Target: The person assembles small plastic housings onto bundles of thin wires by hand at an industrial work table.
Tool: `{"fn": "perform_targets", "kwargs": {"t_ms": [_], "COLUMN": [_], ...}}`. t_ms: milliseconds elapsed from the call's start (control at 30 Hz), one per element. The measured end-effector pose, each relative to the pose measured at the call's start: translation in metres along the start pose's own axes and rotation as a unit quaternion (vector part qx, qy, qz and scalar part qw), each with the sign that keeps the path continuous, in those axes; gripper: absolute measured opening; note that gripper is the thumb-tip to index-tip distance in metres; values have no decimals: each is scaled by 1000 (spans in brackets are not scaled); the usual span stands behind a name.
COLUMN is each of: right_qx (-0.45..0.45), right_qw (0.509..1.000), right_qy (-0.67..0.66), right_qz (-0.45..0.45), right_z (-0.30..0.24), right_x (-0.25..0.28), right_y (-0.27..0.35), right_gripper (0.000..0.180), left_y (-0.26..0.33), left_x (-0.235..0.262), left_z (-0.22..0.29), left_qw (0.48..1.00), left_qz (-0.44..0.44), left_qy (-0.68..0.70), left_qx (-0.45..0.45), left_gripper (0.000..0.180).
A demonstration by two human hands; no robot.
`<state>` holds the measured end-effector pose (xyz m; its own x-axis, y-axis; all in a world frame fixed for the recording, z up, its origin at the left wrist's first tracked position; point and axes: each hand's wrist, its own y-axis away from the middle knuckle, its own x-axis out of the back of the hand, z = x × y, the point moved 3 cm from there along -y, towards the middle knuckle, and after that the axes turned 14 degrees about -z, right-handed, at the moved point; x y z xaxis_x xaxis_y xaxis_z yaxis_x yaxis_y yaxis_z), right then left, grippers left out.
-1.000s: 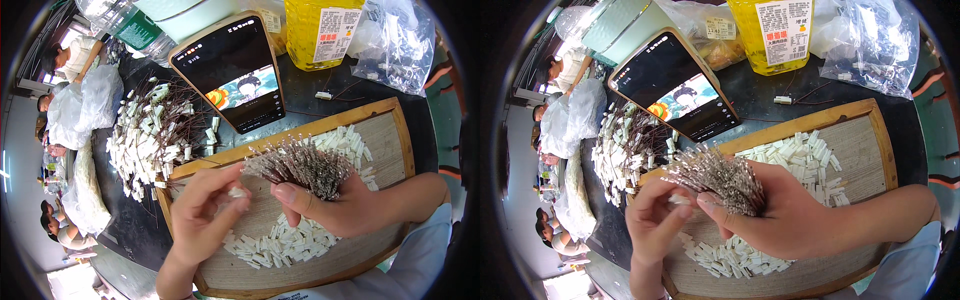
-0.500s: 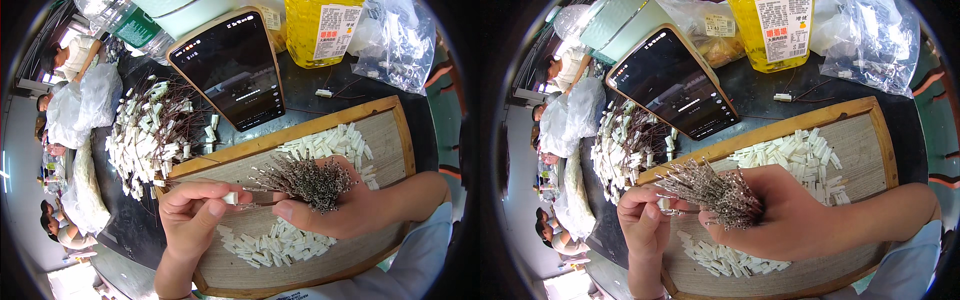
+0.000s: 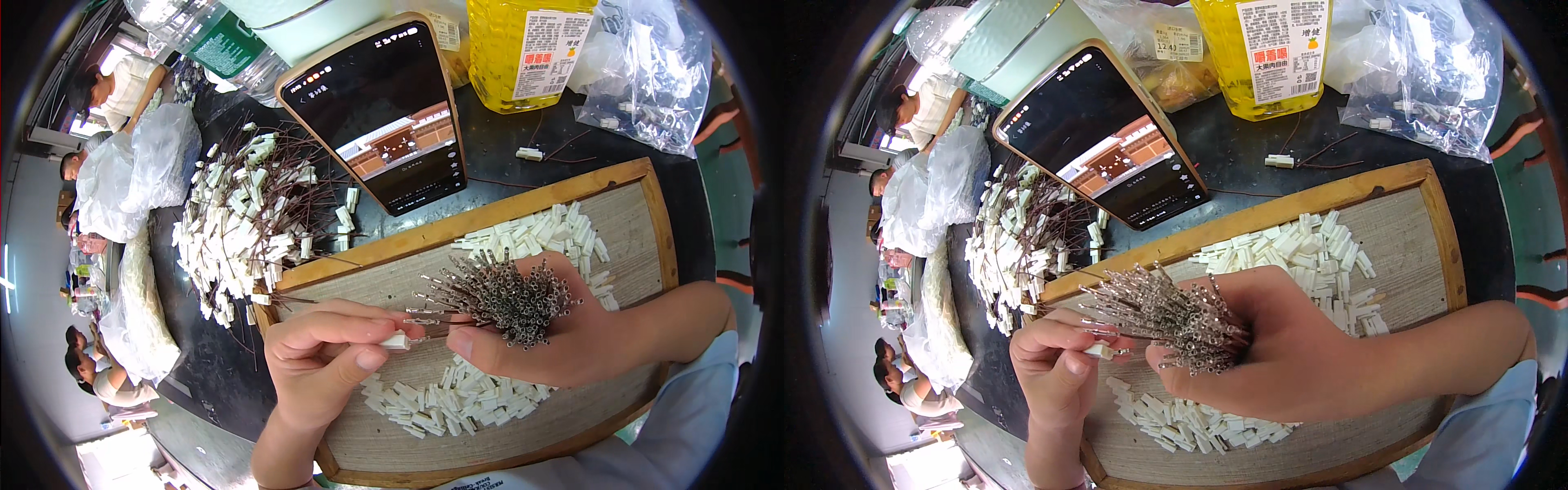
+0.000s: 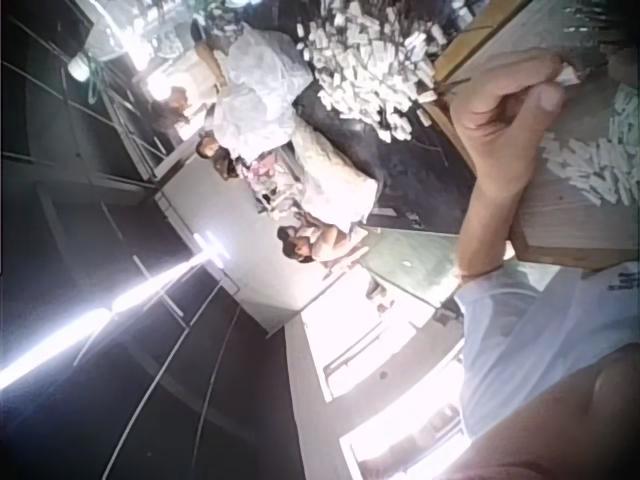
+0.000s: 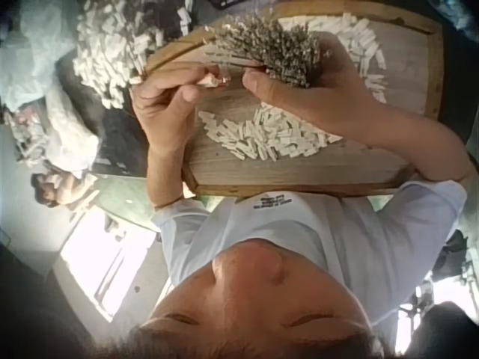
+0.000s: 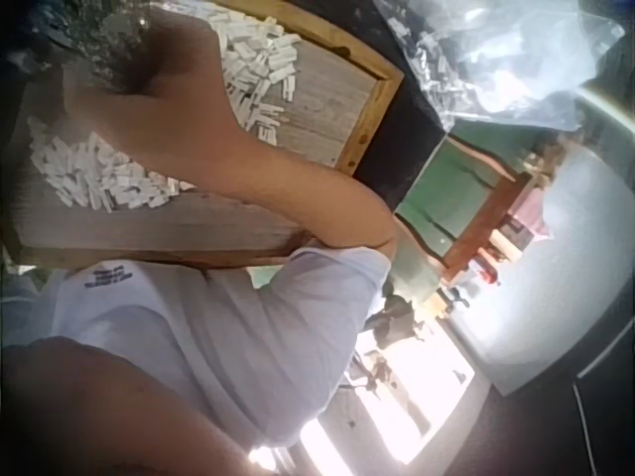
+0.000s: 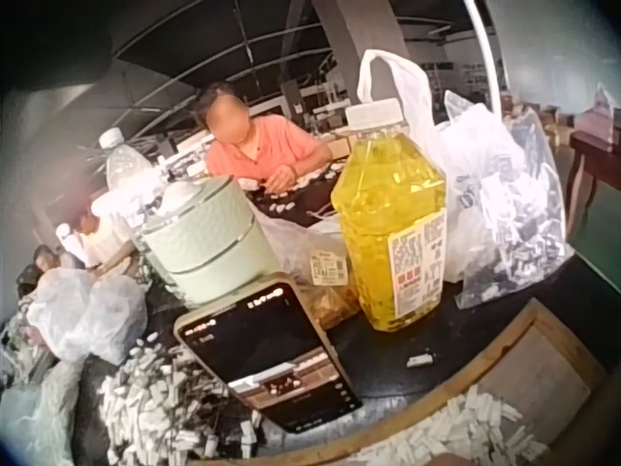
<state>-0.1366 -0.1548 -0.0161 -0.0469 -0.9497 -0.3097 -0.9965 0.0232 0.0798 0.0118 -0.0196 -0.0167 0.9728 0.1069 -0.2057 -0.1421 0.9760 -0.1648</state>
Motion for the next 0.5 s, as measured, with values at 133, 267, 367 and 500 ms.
{"fn": "perform_targets", "kwargs": {"t_ms": [133, 267, 367, 500], "right_qx": [-37, 82, 19, 103], "right_qw": [999, 996, 995, 990], "right_qy": [1, 29, 83, 100], "right_qz": [-4, 34, -48, -11], "right_z": [-1, 5, 11, 3], "right_x": [-1, -4, 0, -4], "right_y": [-1, -1, -2, -1], "right_gripper": [17, 11, 9, 17], "left_y": [-2, -1, 0, 1], "left_x": [-7, -10, -10, -14], "left_z": [2, 2, 4, 7], "left_qw": [1000, 1000, 999, 1000], "left_qz": [10, -8, -43, -19], "left_qy": [26, 14, -15, 3], "left_qx": [-6, -11, -4, 22], "left_gripper": [36, 53, 52, 50]}}
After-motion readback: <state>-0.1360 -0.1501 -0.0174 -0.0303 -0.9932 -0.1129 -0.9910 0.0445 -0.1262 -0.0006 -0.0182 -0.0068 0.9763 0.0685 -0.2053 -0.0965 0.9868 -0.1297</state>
